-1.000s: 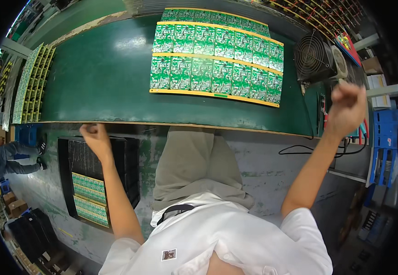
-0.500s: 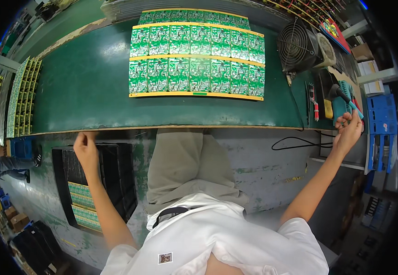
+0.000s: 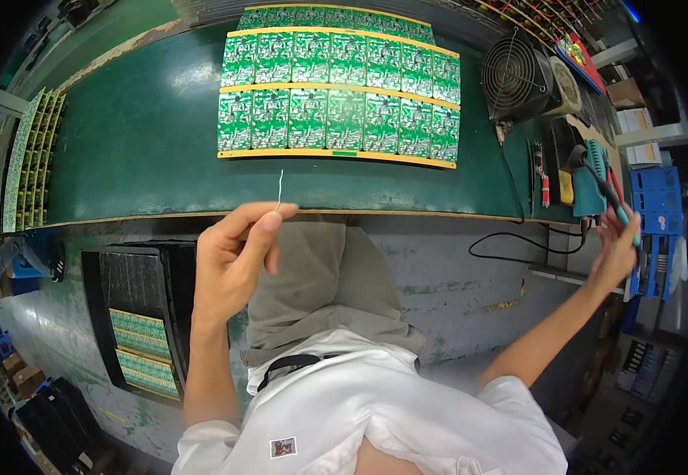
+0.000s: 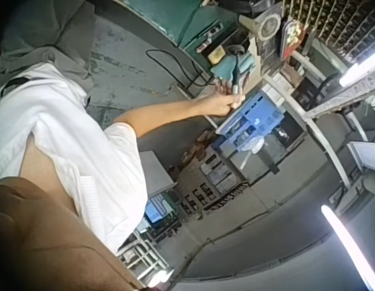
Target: Manually inspecting and soldering components on large printed circuit board panels at an assembly station.
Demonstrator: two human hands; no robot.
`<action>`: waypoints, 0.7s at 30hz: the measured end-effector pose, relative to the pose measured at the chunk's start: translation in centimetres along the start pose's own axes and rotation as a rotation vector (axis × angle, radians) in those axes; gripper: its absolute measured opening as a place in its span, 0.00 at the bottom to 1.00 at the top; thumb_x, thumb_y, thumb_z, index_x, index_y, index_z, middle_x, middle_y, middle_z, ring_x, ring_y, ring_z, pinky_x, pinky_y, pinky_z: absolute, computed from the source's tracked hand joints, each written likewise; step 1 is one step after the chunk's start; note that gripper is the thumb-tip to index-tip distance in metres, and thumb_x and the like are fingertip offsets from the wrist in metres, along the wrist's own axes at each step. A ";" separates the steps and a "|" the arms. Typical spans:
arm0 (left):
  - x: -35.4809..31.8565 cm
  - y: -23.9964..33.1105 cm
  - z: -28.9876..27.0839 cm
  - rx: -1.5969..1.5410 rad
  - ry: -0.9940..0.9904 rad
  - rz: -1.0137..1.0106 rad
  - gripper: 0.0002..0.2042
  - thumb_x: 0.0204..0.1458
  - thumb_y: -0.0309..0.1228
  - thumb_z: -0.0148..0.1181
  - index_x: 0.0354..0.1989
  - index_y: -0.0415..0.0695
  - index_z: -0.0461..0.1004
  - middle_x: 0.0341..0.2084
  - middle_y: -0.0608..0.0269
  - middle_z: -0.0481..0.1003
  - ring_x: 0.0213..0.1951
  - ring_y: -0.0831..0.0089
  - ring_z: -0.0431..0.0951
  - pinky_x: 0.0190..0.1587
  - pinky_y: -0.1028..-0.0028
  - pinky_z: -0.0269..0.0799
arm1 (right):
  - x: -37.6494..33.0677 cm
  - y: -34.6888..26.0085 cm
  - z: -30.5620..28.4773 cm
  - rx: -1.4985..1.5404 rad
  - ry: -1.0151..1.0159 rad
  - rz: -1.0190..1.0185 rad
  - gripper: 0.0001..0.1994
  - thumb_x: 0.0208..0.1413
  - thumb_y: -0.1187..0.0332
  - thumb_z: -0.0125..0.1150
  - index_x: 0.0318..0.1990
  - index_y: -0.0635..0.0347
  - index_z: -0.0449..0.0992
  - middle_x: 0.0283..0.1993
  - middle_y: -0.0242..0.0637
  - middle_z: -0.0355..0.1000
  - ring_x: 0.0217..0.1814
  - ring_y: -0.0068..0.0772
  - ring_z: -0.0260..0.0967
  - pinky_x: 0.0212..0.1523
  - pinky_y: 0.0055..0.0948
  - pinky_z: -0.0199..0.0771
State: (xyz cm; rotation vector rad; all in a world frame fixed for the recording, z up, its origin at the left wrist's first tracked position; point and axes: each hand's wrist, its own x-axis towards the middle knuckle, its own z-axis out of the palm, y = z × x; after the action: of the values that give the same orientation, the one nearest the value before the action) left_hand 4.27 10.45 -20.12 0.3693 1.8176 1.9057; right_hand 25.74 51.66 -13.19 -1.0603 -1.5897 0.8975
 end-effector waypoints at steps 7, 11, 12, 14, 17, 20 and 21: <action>2.4 -0.3 3.6 0.328 -0.079 0.135 0.07 0.54 0.22 0.57 0.40 0.39 0.77 0.14 0.69 0.68 0.19 0.83 0.64 0.20 0.80 0.56 | -4.9 1.5 -2.2 0.343 -0.227 -0.172 0.19 0.66 0.60 0.47 0.54 0.67 0.67 0.33 0.41 0.70 0.34 0.31 0.69 0.33 0.25 0.71; 3.6 -1.5 4.8 0.648 0.027 0.527 0.08 0.50 0.19 0.59 0.38 0.41 0.77 0.14 0.68 0.68 0.16 0.80 0.61 0.19 0.78 0.56 | -9.2 1.8 3.4 0.680 -0.548 -0.010 0.19 0.66 0.60 0.48 0.54 0.68 0.66 0.35 0.43 0.72 0.38 0.36 0.72 0.37 0.29 0.75; 3.8 -1.6 5.1 0.649 0.025 0.527 0.08 0.50 0.19 0.59 0.38 0.41 0.77 0.14 0.68 0.68 0.16 0.80 0.61 0.19 0.78 0.56 | -10.3 1.8 4.6 0.714 -0.567 0.029 0.19 0.66 0.59 0.48 0.53 0.68 0.66 0.35 0.44 0.72 0.39 0.39 0.73 0.38 0.31 0.76; 3.9 -1.7 5.4 0.640 0.064 0.493 0.08 0.48 0.19 0.60 0.36 0.41 0.77 0.17 0.68 0.69 0.18 0.78 0.62 0.21 0.77 0.58 | -11.8 1.9 6.4 0.752 -0.593 0.071 0.20 0.66 0.58 0.48 0.52 0.68 0.66 0.36 0.44 0.73 0.41 0.41 0.74 0.40 0.33 0.77; 4.4 -2.0 5.8 0.625 0.096 0.461 0.07 0.46 0.19 0.61 0.34 0.42 0.77 0.19 0.67 0.71 0.19 0.76 0.63 0.22 0.76 0.60 | -13.3 2.3 7.9 0.770 -0.693 0.092 0.19 0.65 0.58 0.50 0.53 0.66 0.67 0.34 0.42 0.70 0.43 0.39 0.72 0.45 0.38 0.76; 5.4 -2.5 5.9 0.678 0.165 0.674 0.06 0.44 0.20 0.62 0.32 0.42 0.78 0.26 0.67 0.72 0.25 0.74 0.65 0.27 0.75 0.62 | -14.4 2.4 9.4 0.702 -0.760 0.040 0.16 0.62 0.64 0.52 0.52 0.67 0.67 0.36 0.43 0.70 0.42 0.41 0.71 0.47 0.41 0.75; 5.6 -2.5 5.9 0.694 0.189 0.746 0.06 0.43 0.21 0.63 0.31 0.42 0.78 0.29 0.67 0.73 0.27 0.74 0.66 0.28 0.75 0.63 | -14.6 2.3 9.6 0.678 -0.782 0.022 0.16 0.62 0.65 0.53 0.52 0.67 0.67 0.37 0.44 0.70 0.42 0.41 0.71 0.48 0.43 0.75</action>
State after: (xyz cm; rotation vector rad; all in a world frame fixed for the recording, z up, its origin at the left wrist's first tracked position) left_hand 2.89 18.40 -22.86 1.2853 2.7095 1.6717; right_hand 18.81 38.30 -22.33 -0.2330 -1.6530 1.8449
